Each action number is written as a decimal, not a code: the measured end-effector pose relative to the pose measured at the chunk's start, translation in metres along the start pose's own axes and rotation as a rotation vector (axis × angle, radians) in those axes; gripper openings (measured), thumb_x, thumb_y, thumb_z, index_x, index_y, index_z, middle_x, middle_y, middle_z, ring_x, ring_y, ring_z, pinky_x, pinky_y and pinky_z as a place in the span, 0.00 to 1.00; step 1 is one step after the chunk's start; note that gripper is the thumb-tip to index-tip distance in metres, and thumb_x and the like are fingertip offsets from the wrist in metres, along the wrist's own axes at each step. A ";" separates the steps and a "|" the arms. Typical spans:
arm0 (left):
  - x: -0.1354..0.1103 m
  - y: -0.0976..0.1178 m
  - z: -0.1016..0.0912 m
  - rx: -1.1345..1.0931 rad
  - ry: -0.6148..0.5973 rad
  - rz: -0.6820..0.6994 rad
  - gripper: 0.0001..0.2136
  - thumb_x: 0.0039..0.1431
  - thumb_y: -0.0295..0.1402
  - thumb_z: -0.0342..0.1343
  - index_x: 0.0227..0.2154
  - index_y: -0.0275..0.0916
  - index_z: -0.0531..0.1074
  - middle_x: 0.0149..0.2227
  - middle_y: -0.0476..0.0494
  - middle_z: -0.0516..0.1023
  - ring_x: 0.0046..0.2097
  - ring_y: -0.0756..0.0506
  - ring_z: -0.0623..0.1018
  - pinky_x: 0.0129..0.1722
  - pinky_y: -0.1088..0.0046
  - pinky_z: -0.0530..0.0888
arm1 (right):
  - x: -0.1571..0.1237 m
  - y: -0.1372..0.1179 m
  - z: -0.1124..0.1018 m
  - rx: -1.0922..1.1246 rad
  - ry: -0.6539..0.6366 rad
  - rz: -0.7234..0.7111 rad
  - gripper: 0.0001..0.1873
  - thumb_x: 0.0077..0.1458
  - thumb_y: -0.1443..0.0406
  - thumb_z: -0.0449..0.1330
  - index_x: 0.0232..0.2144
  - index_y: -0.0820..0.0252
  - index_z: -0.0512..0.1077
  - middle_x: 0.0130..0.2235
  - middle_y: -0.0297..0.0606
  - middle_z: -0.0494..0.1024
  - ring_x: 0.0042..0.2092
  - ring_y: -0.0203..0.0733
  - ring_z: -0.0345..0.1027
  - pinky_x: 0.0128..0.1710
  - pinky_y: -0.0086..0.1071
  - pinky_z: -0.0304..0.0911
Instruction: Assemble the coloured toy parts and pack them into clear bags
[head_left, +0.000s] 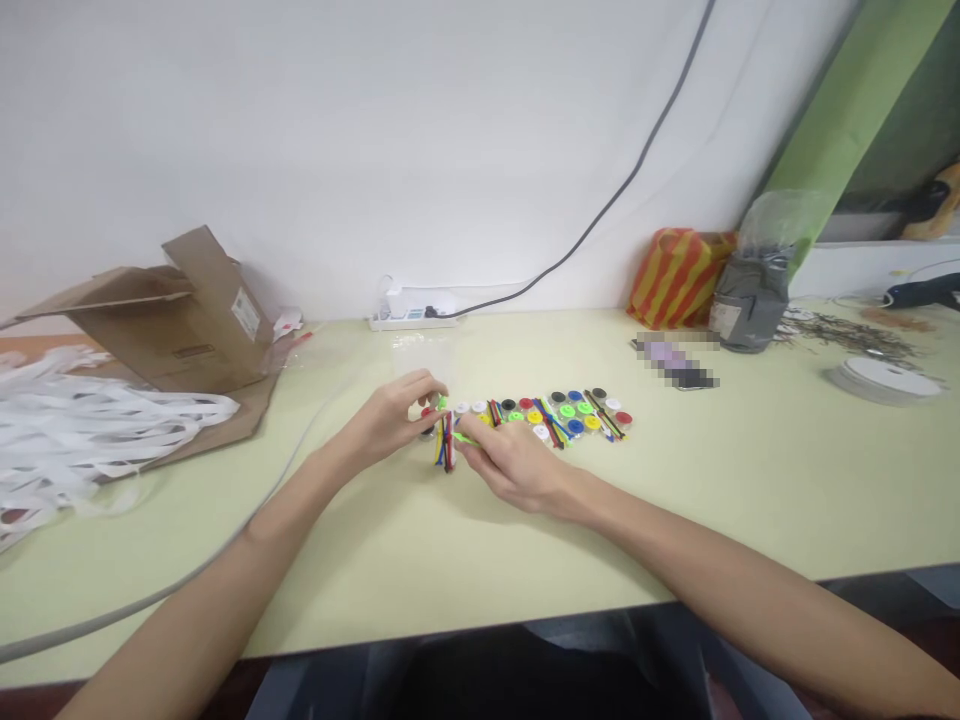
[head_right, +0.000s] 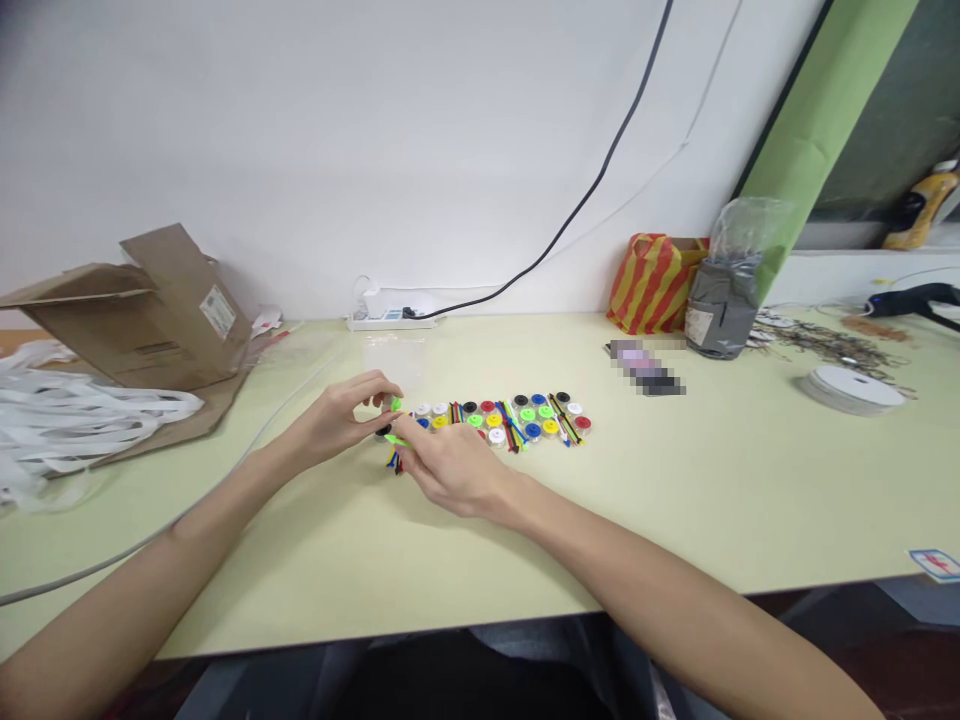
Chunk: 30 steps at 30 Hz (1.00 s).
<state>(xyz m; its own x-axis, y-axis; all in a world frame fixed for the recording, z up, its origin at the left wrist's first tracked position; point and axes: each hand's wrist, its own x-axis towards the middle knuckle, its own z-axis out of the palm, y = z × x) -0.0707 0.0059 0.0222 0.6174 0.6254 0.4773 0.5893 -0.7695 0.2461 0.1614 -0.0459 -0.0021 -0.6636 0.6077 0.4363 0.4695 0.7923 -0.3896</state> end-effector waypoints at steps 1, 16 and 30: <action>0.000 0.000 0.000 -0.017 0.005 -0.020 0.03 0.65 0.32 0.54 0.38 0.40 0.70 0.34 0.48 0.71 0.35 0.49 0.71 0.36 0.72 0.68 | 0.000 0.002 0.000 -0.015 0.009 0.007 0.11 0.70 0.63 0.42 0.46 0.59 0.62 0.22 0.29 0.63 0.23 0.37 0.52 0.27 0.30 0.44; -0.002 0.011 -0.019 -0.110 0.088 -0.191 0.11 0.60 0.43 0.59 0.38 0.40 0.74 0.41 0.44 0.79 0.44 0.45 0.76 0.44 0.67 0.72 | 0.004 0.013 -0.010 0.054 0.121 0.135 0.08 0.68 0.63 0.43 0.38 0.56 0.60 0.22 0.28 0.60 0.23 0.37 0.52 0.28 0.30 0.45; -0.044 0.021 0.006 -0.183 -0.123 -0.292 0.08 0.60 0.38 0.57 0.38 0.39 0.72 0.32 0.50 0.73 0.33 0.49 0.69 0.35 0.72 0.67 | 0.003 0.011 -0.007 0.033 0.120 0.099 0.09 0.68 0.63 0.43 0.38 0.57 0.60 0.21 0.29 0.61 0.23 0.37 0.52 0.28 0.30 0.44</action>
<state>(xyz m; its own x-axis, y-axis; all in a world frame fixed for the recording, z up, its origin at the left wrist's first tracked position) -0.0821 -0.0374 0.0014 0.5011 0.8247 0.2623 0.6539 -0.5594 0.5095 0.1687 -0.0354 0.0003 -0.5396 0.6861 0.4879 0.5079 0.7275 -0.4613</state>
